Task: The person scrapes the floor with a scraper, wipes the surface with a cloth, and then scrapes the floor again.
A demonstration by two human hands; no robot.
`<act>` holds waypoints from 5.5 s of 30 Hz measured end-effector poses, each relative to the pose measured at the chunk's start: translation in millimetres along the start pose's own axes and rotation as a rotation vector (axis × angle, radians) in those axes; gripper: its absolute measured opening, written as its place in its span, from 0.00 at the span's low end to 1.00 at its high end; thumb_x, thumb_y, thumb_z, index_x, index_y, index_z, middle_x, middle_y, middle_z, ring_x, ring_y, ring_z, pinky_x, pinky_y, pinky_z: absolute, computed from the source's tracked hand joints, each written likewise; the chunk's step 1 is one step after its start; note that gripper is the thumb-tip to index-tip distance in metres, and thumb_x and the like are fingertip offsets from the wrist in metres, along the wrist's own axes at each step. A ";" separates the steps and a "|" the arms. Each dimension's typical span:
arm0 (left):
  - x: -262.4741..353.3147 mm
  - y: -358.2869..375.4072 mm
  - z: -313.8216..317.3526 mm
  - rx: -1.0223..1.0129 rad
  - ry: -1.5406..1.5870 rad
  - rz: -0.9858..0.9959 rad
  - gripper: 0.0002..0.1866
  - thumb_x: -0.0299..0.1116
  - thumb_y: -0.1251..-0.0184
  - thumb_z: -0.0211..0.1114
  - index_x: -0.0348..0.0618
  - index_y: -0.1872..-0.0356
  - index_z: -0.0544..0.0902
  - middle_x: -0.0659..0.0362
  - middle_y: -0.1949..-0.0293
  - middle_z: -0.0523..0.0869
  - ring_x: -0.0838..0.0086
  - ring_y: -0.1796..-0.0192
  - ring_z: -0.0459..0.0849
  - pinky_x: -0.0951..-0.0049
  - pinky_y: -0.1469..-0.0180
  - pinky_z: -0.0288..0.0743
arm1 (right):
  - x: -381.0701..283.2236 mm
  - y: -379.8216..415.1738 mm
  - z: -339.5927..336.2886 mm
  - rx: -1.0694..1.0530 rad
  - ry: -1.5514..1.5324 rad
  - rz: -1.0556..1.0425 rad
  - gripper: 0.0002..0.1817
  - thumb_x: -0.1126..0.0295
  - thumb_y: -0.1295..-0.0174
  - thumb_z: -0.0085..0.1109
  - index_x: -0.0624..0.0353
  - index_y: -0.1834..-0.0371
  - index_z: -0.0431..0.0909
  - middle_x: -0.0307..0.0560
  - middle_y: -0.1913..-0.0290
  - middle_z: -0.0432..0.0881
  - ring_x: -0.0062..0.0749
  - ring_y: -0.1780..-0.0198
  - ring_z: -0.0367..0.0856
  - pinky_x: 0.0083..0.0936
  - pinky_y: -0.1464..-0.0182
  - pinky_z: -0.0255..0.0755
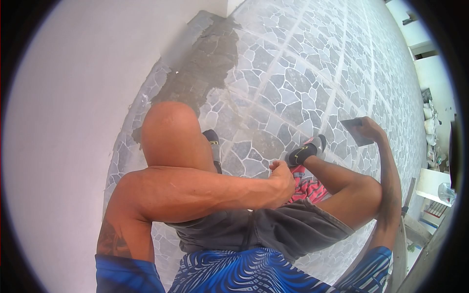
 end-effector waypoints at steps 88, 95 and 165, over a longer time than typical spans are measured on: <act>-0.7 9.2 -4.2 0.055 0.008 0.019 0.14 0.35 0.33 0.64 0.44 0.51 0.90 0.52 0.51 0.91 0.55 0.48 0.88 0.46 0.47 0.76 | -0.6 -0.3 0.6 -0.017 -0.004 -0.043 0.23 0.63 0.43 0.62 0.55 0.43 0.86 0.56 0.53 0.90 0.43 0.51 0.89 0.36 0.49 0.77; 1.2 0.9 -1.0 -0.044 0.007 -0.014 0.20 0.40 0.36 0.68 0.50 0.43 0.88 0.58 0.45 0.88 0.55 0.43 0.85 0.43 0.48 0.74 | 4.8 -4.3 3.3 -0.008 -0.042 -0.051 0.22 0.62 0.43 0.64 0.55 0.44 0.86 0.54 0.54 0.90 0.42 0.52 0.88 0.35 0.49 0.78; -2.6 2.6 8.2 0.106 0.002 -0.026 0.13 0.33 0.34 0.64 0.46 0.53 0.91 0.55 0.54 0.92 0.60 0.52 0.89 0.48 0.56 0.74 | -4.8 3.7 1.0 -0.098 -0.005 0.057 0.24 0.64 0.41 0.59 0.50 0.40 0.85 0.56 0.54 0.90 0.43 0.51 0.88 0.36 0.49 0.78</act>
Point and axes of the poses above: each hand's wrist, its own y-axis away from the middle knuckle, its own z-axis out of the palm, x = y × z, the point moved 4 cm from there along -y, towards the middle knuckle
